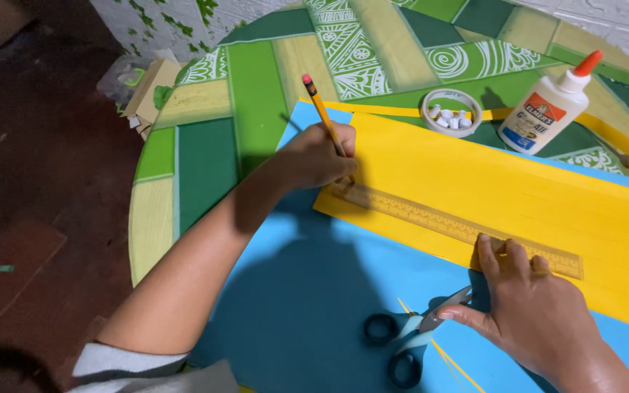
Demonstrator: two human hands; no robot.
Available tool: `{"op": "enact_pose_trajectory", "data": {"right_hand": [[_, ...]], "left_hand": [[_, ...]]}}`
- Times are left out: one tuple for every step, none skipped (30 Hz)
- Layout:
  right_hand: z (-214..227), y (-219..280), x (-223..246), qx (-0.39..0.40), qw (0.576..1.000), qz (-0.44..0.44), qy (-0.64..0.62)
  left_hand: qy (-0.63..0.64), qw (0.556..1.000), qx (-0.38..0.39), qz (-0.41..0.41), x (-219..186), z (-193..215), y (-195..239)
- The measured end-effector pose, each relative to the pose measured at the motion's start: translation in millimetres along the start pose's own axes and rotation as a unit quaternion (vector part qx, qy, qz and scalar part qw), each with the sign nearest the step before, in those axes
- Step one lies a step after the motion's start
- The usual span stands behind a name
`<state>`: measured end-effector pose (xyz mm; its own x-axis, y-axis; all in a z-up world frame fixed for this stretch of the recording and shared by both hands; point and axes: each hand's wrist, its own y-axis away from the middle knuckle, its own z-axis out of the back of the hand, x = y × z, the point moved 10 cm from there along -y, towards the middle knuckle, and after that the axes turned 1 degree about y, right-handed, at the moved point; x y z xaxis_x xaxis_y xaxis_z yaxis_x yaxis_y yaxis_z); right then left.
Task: Drawing multiple parallel lines on a piece of yellow paper using a ruler and pencil
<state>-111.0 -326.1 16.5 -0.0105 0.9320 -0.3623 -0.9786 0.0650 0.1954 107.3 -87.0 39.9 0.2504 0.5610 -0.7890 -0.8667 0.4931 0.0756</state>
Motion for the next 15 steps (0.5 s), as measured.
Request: {"op": "enact_pose_trajectory", "data": {"right_hand": [[-1, 0, 0, 0.005, 1.000, -0.003, 0.005], [-2, 0, -1, 0.009, 1.000, -0.006, 0.010], [-3, -1, -1, 0.009, 1.000, -0.005, 0.011], [-3, -1, -1, 0.006, 1.000, -0.002, 0.020], [-3, -1, 0, 0.001, 1.000, 0.001, 0.030], [-4, -1, 0, 0.001, 1.000, 0.002, 0.031], [-3, -1, 0, -0.012, 0.999, 0.005, 0.036], [-1, 0, 1, -0.026, 0.999, 0.007, 0.042], [0, 0, 1, -0.026, 0.999, 0.008, 0.042], [0, 0, 2, -0.023, 0.999, 0.009, 0.041], [0, 0, 2, -0.021, 0.999, 0.010, 0.040], [1, 0, 3, -0.021, 0.999, 0.010, 0.041], [-1, 0, 2, -0.014, 0.999, 0.006, 0.047], [-2, 0, 1, -0.007, 0.999, 0.002, 0.053], [-3, 0, 1, -0.008, 0.999, 0.003, 0.054]], "left_hand": [[0.007, 1.000, -0.002, -0.001, 0, 1, 1], [0.014, 1.000, -0.003, -0.002, 0, 2, 1], [0.015, 1.000, -0.004, -0.002, -1, 3, 1], [0.005, 1.000, -0.004, 0.011, 1, 4, 2], [-0.004, 1.000, -0.003, 0.023, 2, 5, 2], [-0.004, 1.000, -0.004, 0.024, 2, 7, 3], [0.005, 0.999, -0.011, 0.030, 4, 9, 5], [0.014, 0.999, -0.018, 0.037, 5, 11, 7], [0.015, 0.999, -0.019, 0.037, 4, 13, 9], [0.018, 0.999, -0.018, 0.047, 4, 14, 11], [0.022, 0.998, -0.016, 0.056, 4, 15, 13], [0.022, 0.998, -0.017, 0.056, 6, 14, 11], [0.017, 0.999, -0.023, 0.044, 7, 13, 8], [0.012, 0.999, -0.030, 0.032, 7, 13, 6], [0.013, 0.999, -0.030, 0.033, 11, 12, 3]]}}
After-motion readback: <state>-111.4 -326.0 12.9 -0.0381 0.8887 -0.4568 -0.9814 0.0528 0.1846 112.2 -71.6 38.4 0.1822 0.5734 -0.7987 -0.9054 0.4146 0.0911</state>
